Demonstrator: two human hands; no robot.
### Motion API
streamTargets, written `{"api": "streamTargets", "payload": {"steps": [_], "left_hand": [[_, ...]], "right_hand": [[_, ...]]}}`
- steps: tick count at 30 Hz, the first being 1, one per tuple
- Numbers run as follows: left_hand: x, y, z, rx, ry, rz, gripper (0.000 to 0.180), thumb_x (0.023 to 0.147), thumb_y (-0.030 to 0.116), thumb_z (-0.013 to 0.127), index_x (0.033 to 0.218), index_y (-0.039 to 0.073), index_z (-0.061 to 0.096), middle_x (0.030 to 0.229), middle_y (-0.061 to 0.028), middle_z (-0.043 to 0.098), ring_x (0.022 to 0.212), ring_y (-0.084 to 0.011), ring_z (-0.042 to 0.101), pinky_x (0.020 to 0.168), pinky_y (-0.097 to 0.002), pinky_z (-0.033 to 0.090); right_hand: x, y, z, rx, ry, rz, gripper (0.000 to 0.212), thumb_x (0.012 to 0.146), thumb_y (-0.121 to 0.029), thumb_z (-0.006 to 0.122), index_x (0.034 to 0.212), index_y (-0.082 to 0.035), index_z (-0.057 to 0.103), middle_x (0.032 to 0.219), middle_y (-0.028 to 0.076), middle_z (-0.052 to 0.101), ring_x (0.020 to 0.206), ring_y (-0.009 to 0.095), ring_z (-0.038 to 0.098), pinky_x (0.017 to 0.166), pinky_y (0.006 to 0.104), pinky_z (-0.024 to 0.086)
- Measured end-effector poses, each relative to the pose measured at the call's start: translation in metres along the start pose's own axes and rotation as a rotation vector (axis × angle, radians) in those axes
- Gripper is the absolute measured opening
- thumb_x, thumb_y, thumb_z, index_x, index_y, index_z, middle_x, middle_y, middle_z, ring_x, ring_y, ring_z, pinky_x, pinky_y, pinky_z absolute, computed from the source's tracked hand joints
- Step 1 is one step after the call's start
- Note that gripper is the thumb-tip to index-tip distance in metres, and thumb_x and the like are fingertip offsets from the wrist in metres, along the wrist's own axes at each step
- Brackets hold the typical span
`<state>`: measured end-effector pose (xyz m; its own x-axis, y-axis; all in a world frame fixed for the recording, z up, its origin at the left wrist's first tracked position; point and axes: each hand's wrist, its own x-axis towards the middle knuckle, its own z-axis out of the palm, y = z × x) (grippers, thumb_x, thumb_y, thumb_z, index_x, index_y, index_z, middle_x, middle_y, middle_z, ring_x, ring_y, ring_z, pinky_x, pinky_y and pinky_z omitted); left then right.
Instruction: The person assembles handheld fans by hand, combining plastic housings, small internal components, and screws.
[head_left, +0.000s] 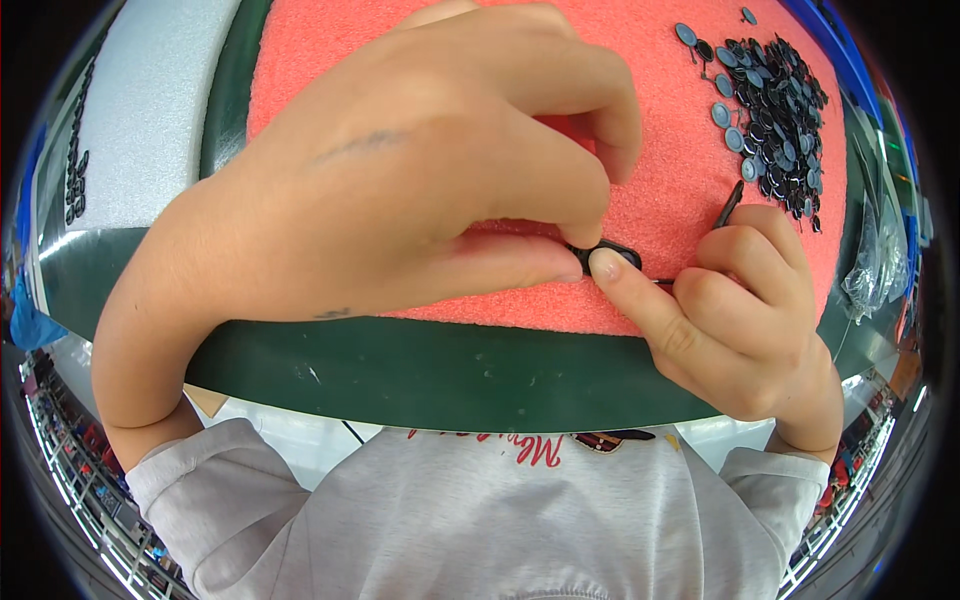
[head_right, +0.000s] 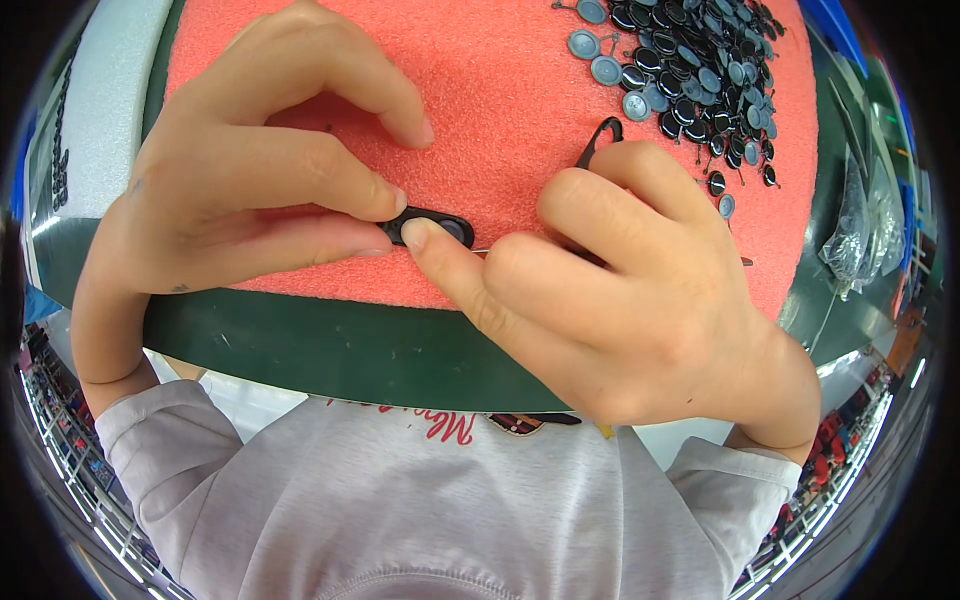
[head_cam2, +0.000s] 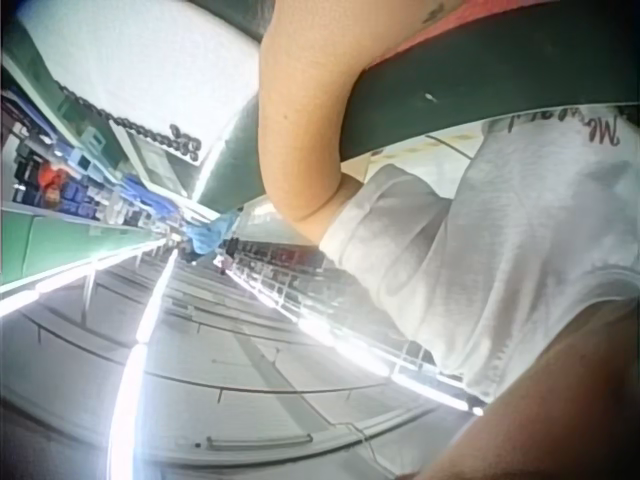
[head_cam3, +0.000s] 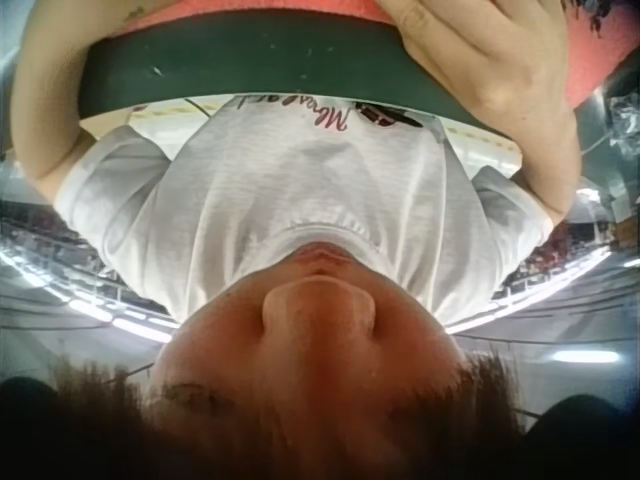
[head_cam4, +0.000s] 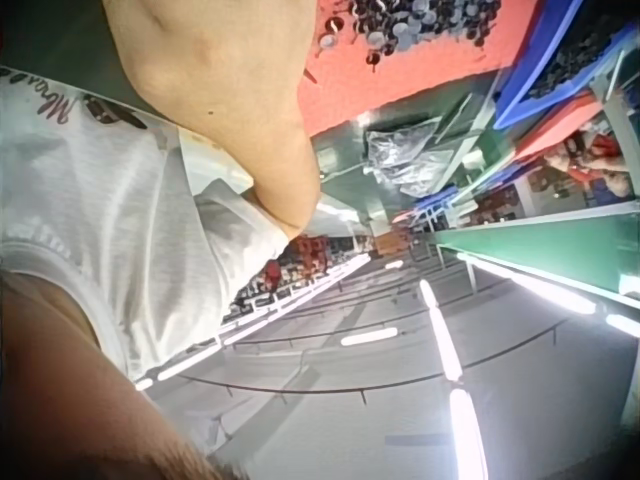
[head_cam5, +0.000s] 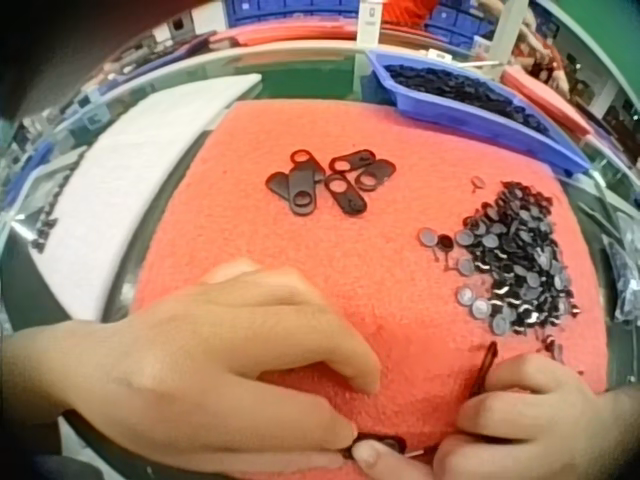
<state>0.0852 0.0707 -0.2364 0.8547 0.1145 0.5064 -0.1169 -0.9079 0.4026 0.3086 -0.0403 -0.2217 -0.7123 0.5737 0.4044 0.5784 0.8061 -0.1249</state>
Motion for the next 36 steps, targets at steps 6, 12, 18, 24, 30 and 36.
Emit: {"api": "streamTargets", "payload": {"steps": [6,12,18,24,30,36], "left_hand": [[0.001,0.002,-0.001,0.009,0.007,0.023,0.027,0.05,0.019,0.066,0.071,0.003,0.063,0.083,-0.0102,0.061,0.075,-0.0255,0.056,0.061,-0.0343,0.043],[0.007,0.009,0.004,0.01,0.008,0.058,0.027,0.049,0.02,0.065,0.07,0.003,0.063,0.082,-0.0102,0.061,0.074,-0.0255,0.056,0.06,-0.0343,0.043],[0.011,0.018,0.002,0.108,-0.029,0.097,0.03,0.046,0.019,0.06,0.071,0.003,0.064,0.079,-0.0097,0.062,0.072,-0.0247,0.058,0.057,-0.0337,0.042],[0.026,0.036,-0.003,0.282,-0.155,0.07,0.027,0.049,0.016,0.063,0.072,0.003,0.065,0.08,-0.0064,0.063,0.074,-0.0237,0.06,0.058,-0.0341,0.042],[0.01,0.02,0.005,0.118,-0.045,0.114,0.025,0.05,0.015,0.065,0.072,0.003,0.065,0.081,-0.0058,0.063,0.076,-0.0236,0.061,0.059,-0.0346,0.042],[0.01,0.024,0.007,0.124,-0.041,0.092,0.024,0.051,0.014,0.065,0.072,0.003,0.064,0.082,-0.0061,0.063,0.077,-0.0241,0.061,0.06,-0.0355,0.043]], "right_hand": [[-0.002,0.002,0.001,0.07,0.04,0.048,0.06,0.038,-0.016,0.055,0.094,0.001,0.069,0.06,0.001,0.034,0.056,0.018,0.039,0.049,0.0316,0.033],[0.001,-0.001,0.003,0.064,0.046,0.046,0.061,0.036,-0.02,0.051,0.09,0.001,0.069,0.059,0.001,0.034,0.055,0.018,0.038,0.048,0.0311,0.032],[0.001,-0.003,0.005,0.049,0.062,0.047,0.06,0.036,-0.021,0.049,0.089,0.0,0.07,0.059,0.0,0.032,0.054,0.017,0.038,0.047,0.0309,0.032],[-0.002,-0.003,0.012,0.054,0.151,0.037,0.057,0.036,-0.02,0.05,0.087,-0.001,0.07,0.058,0.0,0.03,0.052,0.017,0.036,0.047,0.0305,0.031],[-0.005,-0.003,0.014,0.057,0.165,0.021,0.053,0.036,-0.017,0.054,0.084,-0.002,0.071,0.058,0.0,0.03,0.052,0.016,0.035,0.046,0.0305,0.03],[-0.007,-0.003,0.018,0.041,0.201,0.003,0.049,0.036,-0.016,0.057,0.082,-0.002,0.071,0.058,0.0,0.03,0.052,0.016,0.035,0.046,0.0307,0.03]]}}
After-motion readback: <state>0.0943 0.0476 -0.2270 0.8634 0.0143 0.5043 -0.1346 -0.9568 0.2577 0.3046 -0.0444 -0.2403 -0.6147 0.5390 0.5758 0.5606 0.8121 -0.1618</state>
